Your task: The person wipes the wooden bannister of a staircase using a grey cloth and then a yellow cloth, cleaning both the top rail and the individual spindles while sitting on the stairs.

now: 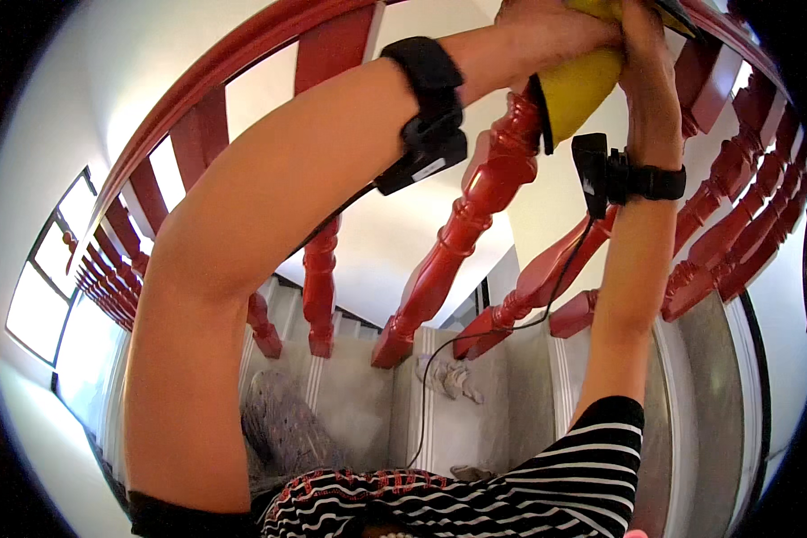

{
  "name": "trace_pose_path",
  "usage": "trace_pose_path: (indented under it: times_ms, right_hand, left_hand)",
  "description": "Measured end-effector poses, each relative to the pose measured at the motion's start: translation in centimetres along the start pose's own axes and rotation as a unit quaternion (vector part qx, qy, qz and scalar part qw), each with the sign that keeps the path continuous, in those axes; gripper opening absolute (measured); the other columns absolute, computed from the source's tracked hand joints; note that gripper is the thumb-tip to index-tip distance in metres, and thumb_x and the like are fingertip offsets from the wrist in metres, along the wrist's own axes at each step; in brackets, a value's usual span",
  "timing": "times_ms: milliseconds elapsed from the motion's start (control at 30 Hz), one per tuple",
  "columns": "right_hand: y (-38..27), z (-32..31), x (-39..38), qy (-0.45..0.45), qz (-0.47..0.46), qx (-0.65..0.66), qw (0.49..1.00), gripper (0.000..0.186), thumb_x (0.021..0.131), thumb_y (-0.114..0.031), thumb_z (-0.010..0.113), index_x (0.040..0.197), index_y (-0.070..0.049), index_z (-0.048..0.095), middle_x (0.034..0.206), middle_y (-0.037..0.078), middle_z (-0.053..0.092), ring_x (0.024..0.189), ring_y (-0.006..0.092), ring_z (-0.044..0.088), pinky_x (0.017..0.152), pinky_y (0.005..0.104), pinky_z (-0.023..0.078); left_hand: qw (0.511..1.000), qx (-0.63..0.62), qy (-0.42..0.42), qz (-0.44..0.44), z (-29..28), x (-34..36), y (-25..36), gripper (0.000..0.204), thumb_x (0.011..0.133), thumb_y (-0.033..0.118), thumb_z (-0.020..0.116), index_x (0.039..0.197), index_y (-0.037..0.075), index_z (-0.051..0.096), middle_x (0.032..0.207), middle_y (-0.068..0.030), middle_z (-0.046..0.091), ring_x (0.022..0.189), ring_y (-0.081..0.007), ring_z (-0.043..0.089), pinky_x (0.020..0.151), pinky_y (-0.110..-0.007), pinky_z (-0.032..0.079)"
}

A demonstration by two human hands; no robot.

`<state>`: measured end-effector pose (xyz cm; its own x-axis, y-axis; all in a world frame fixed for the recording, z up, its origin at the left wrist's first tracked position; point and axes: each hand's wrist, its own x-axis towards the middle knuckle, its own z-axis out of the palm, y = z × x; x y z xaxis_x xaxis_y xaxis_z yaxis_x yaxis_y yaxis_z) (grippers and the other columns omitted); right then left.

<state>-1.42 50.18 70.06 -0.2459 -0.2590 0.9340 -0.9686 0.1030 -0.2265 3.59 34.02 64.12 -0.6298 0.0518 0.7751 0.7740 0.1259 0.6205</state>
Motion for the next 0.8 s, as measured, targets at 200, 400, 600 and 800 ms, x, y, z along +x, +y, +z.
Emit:
trace_pose_path:
  times_ms: [200, 400, 600, 800]
  right_hand:
    - [1.0, 0.8, -0.4, 0.104, -0.001, -0.081, 0.991, 0.032, 0.094, -0.03, 0.046, 0.115, -0.007, 0.052, 0.109, 0.008, 0.053, 0.101, 0.0194, 0.05, 0.089, 0.0338, 0.041]
    - [0.6, 2.6, -2.7, 0.152, 0.035, -0.134, 0.979, 0.031, 0.095, -0.027, 0.041, 0.115, -0.006, 0.053, 0.112, 0.01, 0.055, 0.104, 0.0222, 0.051, 0.093, 0.0362, 0.039]
    - [-0.7, 5.4, -7.2, 0.098, -0.01, -0.274, 0.957, 0.034, 0.098, -0.023, 0.03, 0.115, -0.008, 0.055, 0.115, 0.014, 0.056, 0.11, 0.028, 0.05, 0.101, 0.0414, 0.033]
    - [-0.6, 7.4, -12.6, 0.067, 0.049, -0.198, 0.977, 0.031, 0.097, -0.02, 0.037, 0.121, -0.005, 0.049, 0.124, 0.012, 0.049, 0.117, 0.0239, 0.043, 0.104, 0.0371, 0.029]
  left_hand:
    - [0.988, 0.071, -0.078, 0.109, 0.6, 3.0, -1.6, 0.055, 0.076, 0.042, 0.063, 0.118, 0.009, 0.055, 0.113, -0.0203, 0.059, 0.105, -0.032, 0.058, 0.089, -0.037, 0.047]
    - [0.99, -0.046, -0.026, 0.132, 1.4, 2.2, -4.8, 0.051, 0.071, 0.048, 0.061, 0.1, 0.007, 0.064, 0.097, -0.0174, 0.065, 0.093, -0.0327, 0.062, 0.083, -0.038, 0.048]
    - [0.988, -0.115, -0.059, 0.082, 1.6, -0.9, -6.6, 0.051, 0.073, 0.044, 0.061, 0.104, 0.004, 0.06, 0.104, -0.0207, 0.061, 0.097, -0.0349, 0.06, 0.083, -0.04, 0.047]
    - [0.988, -0.141, -0.064, 0.023, 1.8, -4.5, -10.2, 0.053, 0.073, 0.038, 0.063, 0.108, -0.001, 0.054, 0.104, -0.0212, 0.059, 0.096, -0.0351, 0.06, 0.082, -0.039, 0.047]
